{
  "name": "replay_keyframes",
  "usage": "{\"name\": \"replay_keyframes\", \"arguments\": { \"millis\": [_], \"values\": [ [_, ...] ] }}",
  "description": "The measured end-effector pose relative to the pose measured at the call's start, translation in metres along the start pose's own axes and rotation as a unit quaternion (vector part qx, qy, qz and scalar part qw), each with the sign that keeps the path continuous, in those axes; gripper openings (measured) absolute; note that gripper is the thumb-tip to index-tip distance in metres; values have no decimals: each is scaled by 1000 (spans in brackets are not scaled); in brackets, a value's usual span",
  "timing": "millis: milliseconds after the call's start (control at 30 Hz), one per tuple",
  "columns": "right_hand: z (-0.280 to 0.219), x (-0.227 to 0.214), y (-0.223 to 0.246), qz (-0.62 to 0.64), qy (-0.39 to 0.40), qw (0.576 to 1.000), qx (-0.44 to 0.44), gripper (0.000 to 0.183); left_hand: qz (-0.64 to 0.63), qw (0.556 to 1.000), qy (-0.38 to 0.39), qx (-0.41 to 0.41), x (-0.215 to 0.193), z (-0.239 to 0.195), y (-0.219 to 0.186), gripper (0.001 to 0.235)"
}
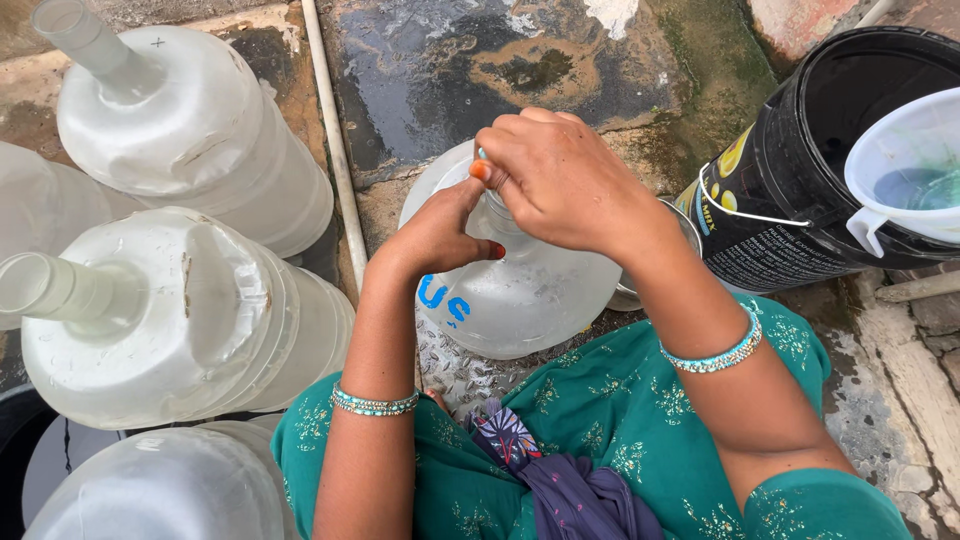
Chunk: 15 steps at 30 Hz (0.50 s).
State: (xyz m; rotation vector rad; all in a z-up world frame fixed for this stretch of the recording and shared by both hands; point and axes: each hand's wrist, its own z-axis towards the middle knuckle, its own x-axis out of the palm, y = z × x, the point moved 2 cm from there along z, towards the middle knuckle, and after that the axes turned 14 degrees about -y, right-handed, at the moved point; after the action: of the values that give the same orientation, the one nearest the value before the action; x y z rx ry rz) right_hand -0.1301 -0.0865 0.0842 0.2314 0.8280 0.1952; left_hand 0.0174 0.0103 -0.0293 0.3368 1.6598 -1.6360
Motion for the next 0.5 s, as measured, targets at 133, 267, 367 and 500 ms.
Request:
{"name": "replay_keyframes", "arguments": {
  "millis": [133,267,367,500],
  "values": [
    [-4,10,-31,130,-61,976,167,22,-20,997,-31,67,-5,-2,-6,96],
    [-13,19,-51,255,-145,889,351,36,-33,999,-18,31,-8,-3,-10,91],
    [-17,24,-54,285,-186,875,345,37,-17,1000,-16,-2,-11,-1,-13,92],
    [-25,24,-63,289,-178,881,328,40,-32,999,-3,-5,-12,0,-13,83]
  ]
}}
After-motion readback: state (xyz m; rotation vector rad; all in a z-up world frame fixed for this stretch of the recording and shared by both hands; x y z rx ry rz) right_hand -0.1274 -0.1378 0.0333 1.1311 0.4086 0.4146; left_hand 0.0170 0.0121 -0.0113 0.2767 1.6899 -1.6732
